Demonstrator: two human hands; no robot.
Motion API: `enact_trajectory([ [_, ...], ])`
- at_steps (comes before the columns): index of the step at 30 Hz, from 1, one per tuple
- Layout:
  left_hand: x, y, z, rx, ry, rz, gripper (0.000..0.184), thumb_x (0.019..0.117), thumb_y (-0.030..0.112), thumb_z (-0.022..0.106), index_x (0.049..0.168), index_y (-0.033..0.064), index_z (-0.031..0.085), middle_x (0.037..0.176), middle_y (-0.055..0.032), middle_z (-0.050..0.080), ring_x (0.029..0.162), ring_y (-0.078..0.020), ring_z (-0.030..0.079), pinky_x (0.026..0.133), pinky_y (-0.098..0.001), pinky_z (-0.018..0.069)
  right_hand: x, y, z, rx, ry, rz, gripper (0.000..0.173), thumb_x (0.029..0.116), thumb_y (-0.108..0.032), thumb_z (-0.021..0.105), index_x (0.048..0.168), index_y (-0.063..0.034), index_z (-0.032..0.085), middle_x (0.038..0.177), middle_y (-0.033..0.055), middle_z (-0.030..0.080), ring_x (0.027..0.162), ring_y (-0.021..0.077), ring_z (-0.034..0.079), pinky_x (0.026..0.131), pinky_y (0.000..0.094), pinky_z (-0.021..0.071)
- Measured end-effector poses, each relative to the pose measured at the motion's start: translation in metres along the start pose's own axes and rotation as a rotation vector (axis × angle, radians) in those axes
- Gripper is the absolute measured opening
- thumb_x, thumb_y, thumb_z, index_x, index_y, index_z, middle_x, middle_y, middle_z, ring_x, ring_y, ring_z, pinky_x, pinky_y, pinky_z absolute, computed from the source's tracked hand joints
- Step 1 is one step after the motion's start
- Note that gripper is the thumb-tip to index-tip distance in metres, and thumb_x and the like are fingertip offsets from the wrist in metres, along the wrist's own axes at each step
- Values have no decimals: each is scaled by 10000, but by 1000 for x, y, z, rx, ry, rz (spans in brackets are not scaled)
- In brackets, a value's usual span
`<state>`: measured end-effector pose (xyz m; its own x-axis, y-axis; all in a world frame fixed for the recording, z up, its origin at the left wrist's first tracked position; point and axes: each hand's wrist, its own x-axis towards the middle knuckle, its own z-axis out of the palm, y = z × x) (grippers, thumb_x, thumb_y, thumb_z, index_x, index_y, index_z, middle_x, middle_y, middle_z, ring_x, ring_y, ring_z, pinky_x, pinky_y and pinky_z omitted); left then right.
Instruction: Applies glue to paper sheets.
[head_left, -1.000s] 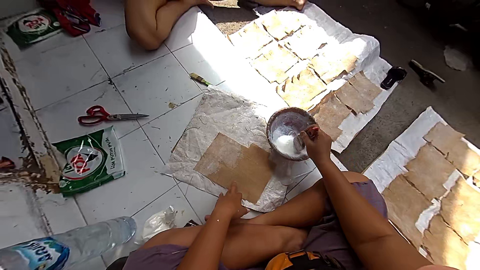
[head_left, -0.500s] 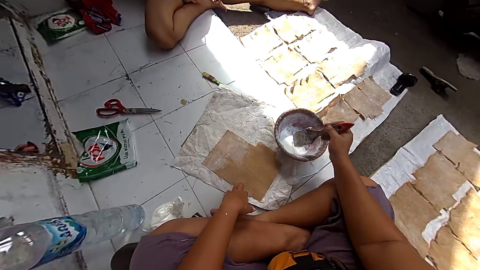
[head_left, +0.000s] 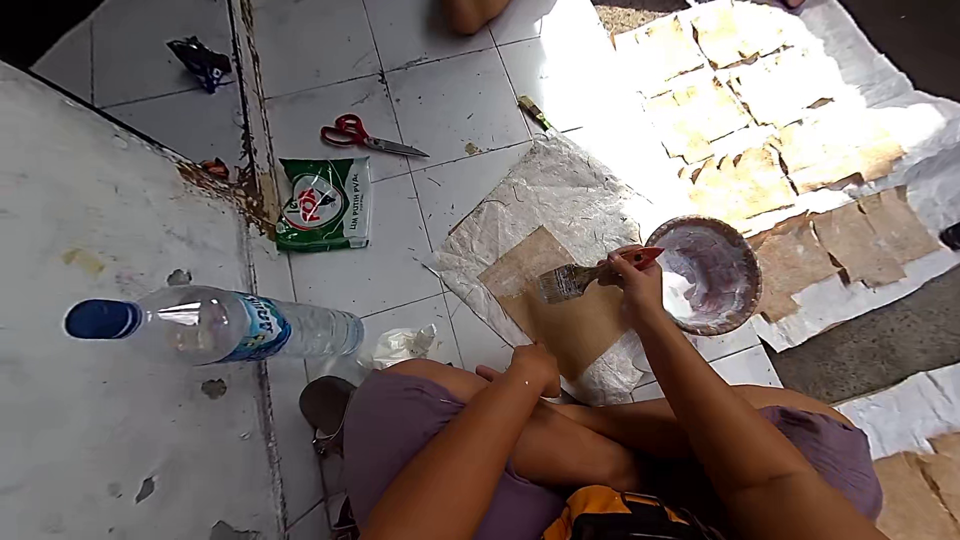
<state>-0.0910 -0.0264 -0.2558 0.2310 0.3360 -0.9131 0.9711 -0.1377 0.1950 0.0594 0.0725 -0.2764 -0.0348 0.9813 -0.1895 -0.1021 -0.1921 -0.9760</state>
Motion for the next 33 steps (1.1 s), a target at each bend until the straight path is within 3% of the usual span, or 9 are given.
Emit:
enact_trajectory([
  [5,6,0,1,-25,-34,-22,668,975,403,627,1456,-43,498,1650,-259,256,1324,-491,502,963,-660,464,24,15,15,-341,-76,-189,161,962,-94,663,1066,28,650,884,42,674,724,74,646,715,286,579],
  [8,4,2,0,-35,-44,-22,617,979,429,631,1369,-44,574,1511,-291,447,1288,-473,536,959,-659,465,21,1,22,-371,-103,-280,134,963,-106,653,1041,2,641,877,17,666,713,55,635,695,267,571],
  [11,3,4,-2,-15,-62,-22,587,982,447,621,1304,-44,615,1400,-278,550,1267,-451,559,946,-654,467,10,9,34,-387,-250,-199,148,986,-121,662,1068,2,650,905,50,688,724,84,659,704,287,588],
  [15,4,2,0,-46,-54,-43,624,978,426,630,1369,-55,564,1454,-289,503,1264,-459,556,929,-646,481,25,4,25,-590,-120,-367,180,968,-162,670,1028,7,682,877,67,690,747,94,645,733,319,554],
  [17,2,3,-1,-60,-50,-44,611,975,426,639,1342,-59,582,1433,-296,515,1266,-466,550,934,-649,476,22,-6,32,-507,-83,-413,153,970,-142,652,1011,5,660,844,29,664,711,59,622,704,278,546],
  [22,0,5,-2,-63,-45,-21,604,982,433,633,1323,-64,598,1398,-304,541,1280,-468,541,965,-650,458,10,14,72,-328,-313,-245,137,965,-126,665,1034,-8,663,869,28,691,714,71,654,690,281,580],
  [28,-1,4,-3,-60,-39,-42,571,978,445,637,1223,-71,642,1327,-287,591,1239,-447,575,940,-643,472,39,10,61,-337,-184,-210,138,957,-119,663,1030,-3,646,850,25,676,685,69,641,670,280,572],
  [30,-1,6,-3,-57,-46,-25,611,990,439,626,1310,-81,595,1380,-315,547,1274,-474,544,960,-658,459,26,7,71,-267,-229,-164,128,968,-107,646,1046,-6,634,860,30,687,685,81,663,660,281,595],
  [33,-1,6,-3,-49,-42,-31,606,979,442,635,1287,-80,610,1365,-304,562,1261,-464,554,954,-649,458,15,13,84,-377,-329,-131,163,993,-143,663,1069,1,658,864,67,674,688,111,627,682,312,553],
])
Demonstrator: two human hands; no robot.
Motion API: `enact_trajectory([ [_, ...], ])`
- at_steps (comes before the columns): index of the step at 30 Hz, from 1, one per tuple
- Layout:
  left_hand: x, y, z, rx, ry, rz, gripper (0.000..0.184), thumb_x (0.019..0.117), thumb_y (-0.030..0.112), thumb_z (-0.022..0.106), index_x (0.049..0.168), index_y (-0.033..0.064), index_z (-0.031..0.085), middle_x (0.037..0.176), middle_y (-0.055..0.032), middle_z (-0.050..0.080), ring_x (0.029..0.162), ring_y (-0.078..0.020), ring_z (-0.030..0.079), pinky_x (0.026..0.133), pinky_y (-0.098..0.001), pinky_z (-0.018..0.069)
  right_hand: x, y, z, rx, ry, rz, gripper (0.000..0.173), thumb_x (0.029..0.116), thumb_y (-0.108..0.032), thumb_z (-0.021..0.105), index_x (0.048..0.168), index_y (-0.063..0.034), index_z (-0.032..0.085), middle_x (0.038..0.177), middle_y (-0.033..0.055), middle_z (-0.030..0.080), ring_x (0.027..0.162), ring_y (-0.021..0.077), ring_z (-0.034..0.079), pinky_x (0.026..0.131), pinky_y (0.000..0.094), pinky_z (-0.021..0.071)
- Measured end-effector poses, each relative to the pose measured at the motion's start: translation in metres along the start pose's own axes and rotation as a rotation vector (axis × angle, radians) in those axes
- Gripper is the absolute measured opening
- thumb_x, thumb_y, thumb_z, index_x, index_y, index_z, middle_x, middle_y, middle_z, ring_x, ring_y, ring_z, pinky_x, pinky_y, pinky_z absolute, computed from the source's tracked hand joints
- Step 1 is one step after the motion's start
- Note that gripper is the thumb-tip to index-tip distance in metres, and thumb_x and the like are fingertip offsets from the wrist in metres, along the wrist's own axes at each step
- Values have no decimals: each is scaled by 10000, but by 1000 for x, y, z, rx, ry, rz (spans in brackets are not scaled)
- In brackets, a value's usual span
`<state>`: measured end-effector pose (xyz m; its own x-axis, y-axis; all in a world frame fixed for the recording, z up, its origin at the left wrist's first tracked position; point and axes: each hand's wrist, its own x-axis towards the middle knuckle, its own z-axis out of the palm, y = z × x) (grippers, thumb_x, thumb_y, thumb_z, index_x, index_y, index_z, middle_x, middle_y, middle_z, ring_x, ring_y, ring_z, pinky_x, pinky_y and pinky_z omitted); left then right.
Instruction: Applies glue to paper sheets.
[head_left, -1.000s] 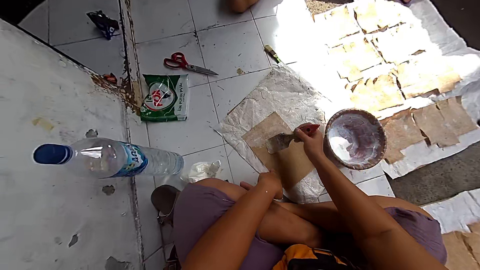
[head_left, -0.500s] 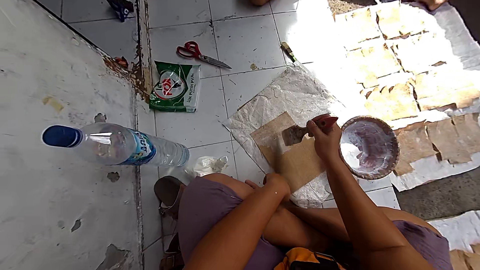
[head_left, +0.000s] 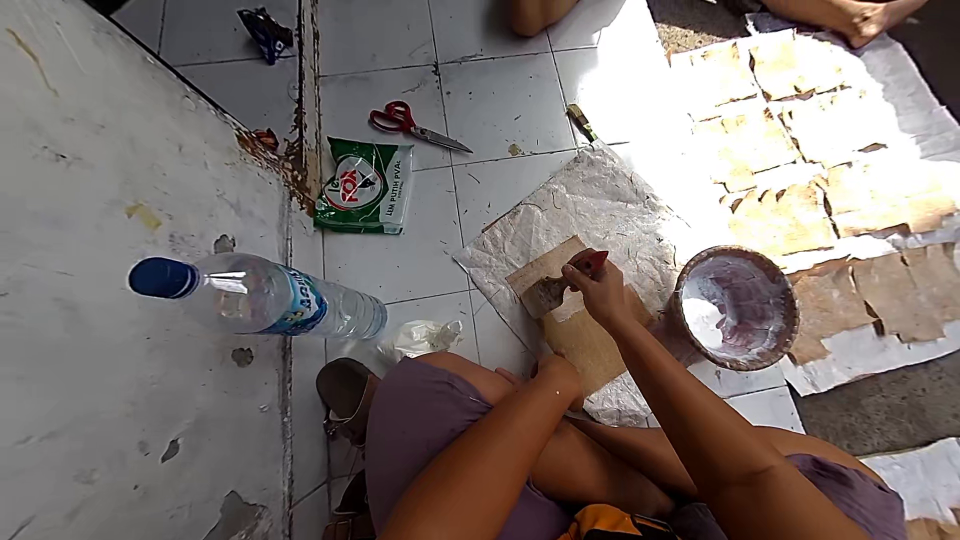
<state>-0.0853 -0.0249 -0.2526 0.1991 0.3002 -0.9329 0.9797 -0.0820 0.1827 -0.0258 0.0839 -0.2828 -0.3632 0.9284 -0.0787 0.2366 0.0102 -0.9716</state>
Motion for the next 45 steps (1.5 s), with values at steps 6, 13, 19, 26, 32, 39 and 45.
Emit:
enact_trajectory([
  [6,-1,-1,0,-21,-1,-7,588,976,416,645,1252,-102,611,1338,-302,574,1242,-458,566,939,-644,468,5,3,-14,142,183,17,103,968,-96,649,1037,-23,627,833,12,672,671,67,654,655,267,587],
  [13,-3,-1,0,-14,-8,-19,541,975,432,645,1143,-81,667,1296,-274,610,1221,-430,587,926,-629,479,-1,10,-11,21,117,-28,122,982,-118,666,1047,-16,650,831,11,663,663,47,614,661,248,547],
  [19,0,1,-1,12,-13,-5,557,981,429,635,1212,-78,646,1327,-288,587,1235,-445,573,930,-631,475,-9,14,3,88,42,11,129,991,-122,660,1065,-17,644,866,39,672,693,87,643,685,286,578],
  [26,1,0,1,-45,12,-40,610,962,422,657,1305,-78,590,1343,-288,576,1228,-447,576,923,-632,480,-30,3,-27,-508,168,-448,115,965,-113,668,1001,-15,714,947,124,716,872,236,701,788,428,582],
  [32,3,1,6,-2,6,-3,615,965,449,650,1330,-43,597,1411,-286,538,1270,-465,552,940,-660,470,-82,7,-44,-276,82,-298,174,949,-168,659,970,-10,727,891,48,730,811,71,687,775,266,578],
  [39,-10,-16,-11,-171,258,88,550,1020,444,571,1306,-23,626,1399,-249,570,1295,-427,556,1027,-659,446,-101,-34,-118,95,466,-293,120,908,-101,646,990,-20,679,854,-48,710,720,3,665,699,197,589],
  [45,-2,-30,-12,-286,467,59,459,1016,411,571,1240,24,674,1309,-231,628,1243,-409,592,1012,-649,465,-138,-33,-166,326,681,-302,96,905,-57,621,997,-62,647,811,-65,724,648,45,678,634,226,603],
])
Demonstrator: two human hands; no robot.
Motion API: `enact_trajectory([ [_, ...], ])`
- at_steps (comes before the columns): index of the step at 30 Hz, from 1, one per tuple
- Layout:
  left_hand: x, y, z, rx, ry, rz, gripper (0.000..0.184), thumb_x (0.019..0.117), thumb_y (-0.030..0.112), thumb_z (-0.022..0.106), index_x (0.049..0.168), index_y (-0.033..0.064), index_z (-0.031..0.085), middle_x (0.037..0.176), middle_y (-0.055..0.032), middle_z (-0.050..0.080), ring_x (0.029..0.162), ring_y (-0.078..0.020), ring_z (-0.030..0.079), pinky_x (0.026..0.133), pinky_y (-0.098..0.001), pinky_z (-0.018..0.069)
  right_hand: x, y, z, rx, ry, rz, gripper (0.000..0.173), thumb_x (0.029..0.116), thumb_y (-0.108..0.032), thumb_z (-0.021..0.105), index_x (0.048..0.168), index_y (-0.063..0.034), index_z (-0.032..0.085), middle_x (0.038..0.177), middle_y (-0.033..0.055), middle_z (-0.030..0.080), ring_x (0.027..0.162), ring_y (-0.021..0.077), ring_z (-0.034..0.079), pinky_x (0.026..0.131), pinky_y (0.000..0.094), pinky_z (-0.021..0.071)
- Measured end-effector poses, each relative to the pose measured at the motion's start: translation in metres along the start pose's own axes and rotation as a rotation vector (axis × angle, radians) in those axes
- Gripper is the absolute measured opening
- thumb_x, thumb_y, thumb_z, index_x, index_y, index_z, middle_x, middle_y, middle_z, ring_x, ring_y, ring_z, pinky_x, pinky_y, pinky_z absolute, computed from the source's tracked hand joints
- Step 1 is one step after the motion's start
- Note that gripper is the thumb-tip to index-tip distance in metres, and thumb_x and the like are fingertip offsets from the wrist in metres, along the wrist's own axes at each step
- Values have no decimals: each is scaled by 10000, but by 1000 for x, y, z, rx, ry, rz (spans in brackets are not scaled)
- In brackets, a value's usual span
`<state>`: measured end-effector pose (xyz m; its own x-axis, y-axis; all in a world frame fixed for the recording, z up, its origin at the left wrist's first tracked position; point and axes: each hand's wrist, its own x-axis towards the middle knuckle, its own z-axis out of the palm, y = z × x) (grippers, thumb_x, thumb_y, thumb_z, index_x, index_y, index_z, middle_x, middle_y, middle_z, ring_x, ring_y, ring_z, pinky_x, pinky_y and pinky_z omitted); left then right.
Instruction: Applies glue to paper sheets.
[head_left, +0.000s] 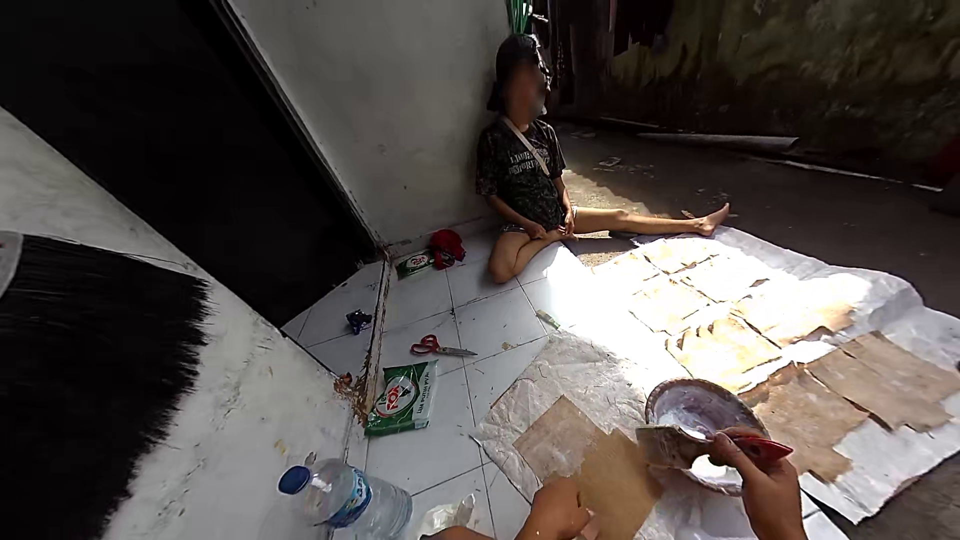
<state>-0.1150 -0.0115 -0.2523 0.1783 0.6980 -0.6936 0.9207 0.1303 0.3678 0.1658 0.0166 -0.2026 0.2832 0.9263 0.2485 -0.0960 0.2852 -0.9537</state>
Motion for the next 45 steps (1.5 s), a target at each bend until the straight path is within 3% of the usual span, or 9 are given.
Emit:
enact_trajectory([
  [6,-32,13,16,82,86,-26,417,1031,350,556,1305,45,631,1402,-208,564,1269,-388,580,1024,-610,477,-3,-3,-27,66,159,102,77,953,3,579,1007,-23,627,790,-33,715,618,52,677,616,231,604],
  [17,-56,74,104,86,59,157,403,1028,348,565,1302,67,658,1315,-192,623,1271,-377,569,1030,-595,460,66,-28,-52,4,309,20,149,948,-24,660,1070,44,610,823,3,646,643,31,641,645,224,587],
  [20,-61,74,97,178,60,131,418,1031,362,552,1323,78,649,1337,-185,614,1287,-368,561,1049,-578,454,60,-14,-56,-99,317,-28,181,927,-27,674,1070,75,628,866,42,644,690,43,626,692,246,574],
  [24,-88,77,73,246,34,43,496,1060,415,503,1396,64,605,1442,-176,566,1364,-361,510,1104,-563,415,47,13,-81,-177,362,-49,153,926,-82,703,1049,0,662,852,5,661,695,42,627,693,260,573],
  [29,-87,81,69,253,26,-24,520,1074,443,465,1392,58,609,1440,-169,575,1384,-359,493,1114,-563,400,59,28,-82,-414,264,-90,179,930,-128,706,1053,3,693,911,58,696,779,81,645,760,305,557],
  [32,-89,79,98,206,-30,-82,500,1069,405,472,1359,26,620,1433,-193,571,1384,-377,483,1099,-575,398,23,50,-81,-628,215,-17,200,958,-155,671,1080,1,702,962,114,712,879,164,666,847,395,529],
  [35,-70,65,94,153,65,-75,490,1069,396,472,1388,52,614,1469,-158,561,1406,-349,473,1121,-550,392,48,53,-79,-655,183,-88,192,963,-156,683,1068,3,712,951,130,722,859,182,677,832,409,540],
  [39,-61,57,91,144,-10,-79,534,1079,444,442,1394,44,601,1464,-174,556,1404,-359,472,1123,-563,385,46,54,-75,-674,160,-20,209,965,-177,676,1076,-2,700,928,105,709,840,161,663,816,397,534],
  [45,-39,68,102,166,-16,-44,566,1084,451,419,1387,3,586,1488,-205,516,1407,-374,458,1123,-564,372,34,61,-53,-928,-36,-8,220,984,-167,657,1072,29,706,1003,221,719,972,375,698,889,591,524],
])
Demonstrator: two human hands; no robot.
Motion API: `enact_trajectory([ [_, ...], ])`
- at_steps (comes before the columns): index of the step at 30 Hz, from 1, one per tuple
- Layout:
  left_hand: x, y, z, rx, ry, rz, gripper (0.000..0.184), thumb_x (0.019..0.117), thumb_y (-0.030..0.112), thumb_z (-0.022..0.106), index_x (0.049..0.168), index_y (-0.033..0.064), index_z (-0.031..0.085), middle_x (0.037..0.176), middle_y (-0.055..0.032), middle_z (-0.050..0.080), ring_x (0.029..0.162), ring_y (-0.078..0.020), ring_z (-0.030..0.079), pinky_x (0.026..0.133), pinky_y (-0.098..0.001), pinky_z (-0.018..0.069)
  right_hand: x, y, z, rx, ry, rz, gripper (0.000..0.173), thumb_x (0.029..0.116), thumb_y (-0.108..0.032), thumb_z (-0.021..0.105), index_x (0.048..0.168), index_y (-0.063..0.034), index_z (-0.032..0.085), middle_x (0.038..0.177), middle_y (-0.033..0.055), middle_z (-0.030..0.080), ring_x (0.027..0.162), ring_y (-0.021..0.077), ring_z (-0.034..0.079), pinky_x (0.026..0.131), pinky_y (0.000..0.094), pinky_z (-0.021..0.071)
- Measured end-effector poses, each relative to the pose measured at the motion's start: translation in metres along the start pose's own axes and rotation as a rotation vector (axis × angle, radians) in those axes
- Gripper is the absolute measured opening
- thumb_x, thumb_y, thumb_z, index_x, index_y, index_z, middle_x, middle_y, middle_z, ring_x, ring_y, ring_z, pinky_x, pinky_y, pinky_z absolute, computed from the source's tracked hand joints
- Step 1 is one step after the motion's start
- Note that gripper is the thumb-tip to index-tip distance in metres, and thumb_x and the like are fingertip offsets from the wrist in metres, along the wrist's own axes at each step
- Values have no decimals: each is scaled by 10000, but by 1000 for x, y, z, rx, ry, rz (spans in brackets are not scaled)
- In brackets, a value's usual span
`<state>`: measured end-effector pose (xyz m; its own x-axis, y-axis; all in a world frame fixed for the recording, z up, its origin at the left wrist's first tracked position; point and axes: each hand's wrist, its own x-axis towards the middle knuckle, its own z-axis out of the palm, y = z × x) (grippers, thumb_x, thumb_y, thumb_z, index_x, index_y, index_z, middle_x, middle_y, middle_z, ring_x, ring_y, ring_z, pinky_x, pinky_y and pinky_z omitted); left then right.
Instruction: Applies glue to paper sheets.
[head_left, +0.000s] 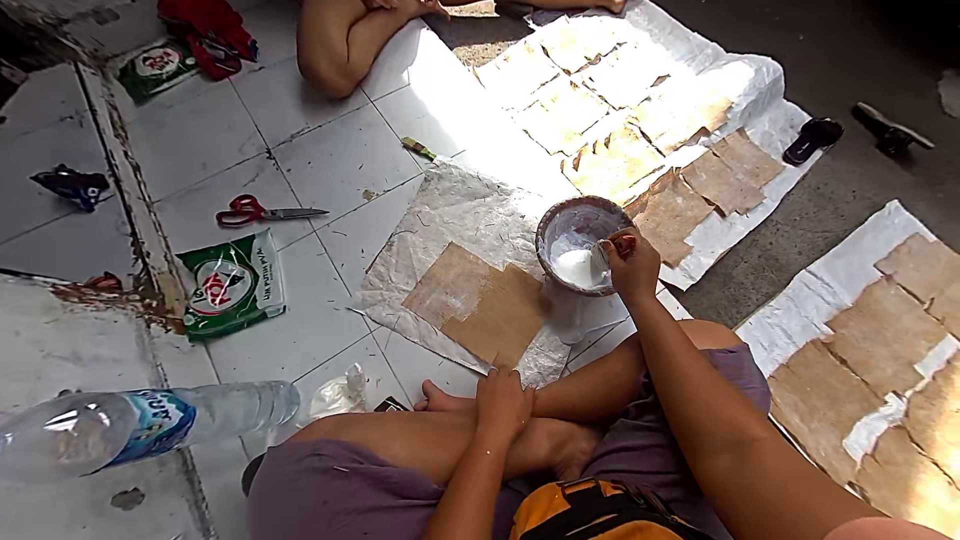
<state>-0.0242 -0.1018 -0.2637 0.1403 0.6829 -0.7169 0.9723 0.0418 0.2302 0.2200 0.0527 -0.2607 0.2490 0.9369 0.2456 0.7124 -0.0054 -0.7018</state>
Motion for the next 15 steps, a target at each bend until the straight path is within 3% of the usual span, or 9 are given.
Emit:
enact_trajectory([
  [2,2,0,-1,0,-18,13,581,1086,463,405,1399,5,576,1507,-205,497,1411,-374,451,1121,-566,370,2,-2,1,89,32,24,224,975,-175,666,1058,29,708,970,189,723,921,305,698,858,535,530],
  [5,1,-2,-7,-37,4,16,602,1084,488,395,1429,22,556,1546,-191,468,1446,-359,423,1148,-553,355,7,-3,-3,283,159,80,188,954,-168,677,1054,-9,691,909,52,698,801,73,643,785,310,539],
  [6,1,-2,-8,-45,18,18,607,1083,494,395,1436,26,550,1556,-192,458,1450,-359,419,1151,-551,353,10,-1,-3,283,173,72,179,954,-167,675,1052,-17,688,900,39,693,790,58,637,774,292,538],
  [11,3,0,-4,-26,-13,14,651,1085,517,368,1476,13,500,1613,-191,381,1495,-360,355,1163,-562,327,6,-2,5,-8,-20,0,222,980,-175,662,1080,18,709,989,212,722,950,352,699,876,582,520],
  [13,4,2,-4,-18,-29,7,667,1084,524,361,1486,4,481,1623,-203,358,1500,-375,341,1164,-575,317,4,-6,4,78,-7,48,229,970,-175,675,1085,21,707,978,187,725,920,297,701,862,532,530],
  [15,4,4,-4,-21,-47,-4,681,1082,528,363,1492,-5,465,1632,-221,330,1498,-397,333,1165,-585,309,9,-3,2,312,88,194,235,951,-165,691,1098,18,675,934,97,689,792,143,664,772,372,572],
])
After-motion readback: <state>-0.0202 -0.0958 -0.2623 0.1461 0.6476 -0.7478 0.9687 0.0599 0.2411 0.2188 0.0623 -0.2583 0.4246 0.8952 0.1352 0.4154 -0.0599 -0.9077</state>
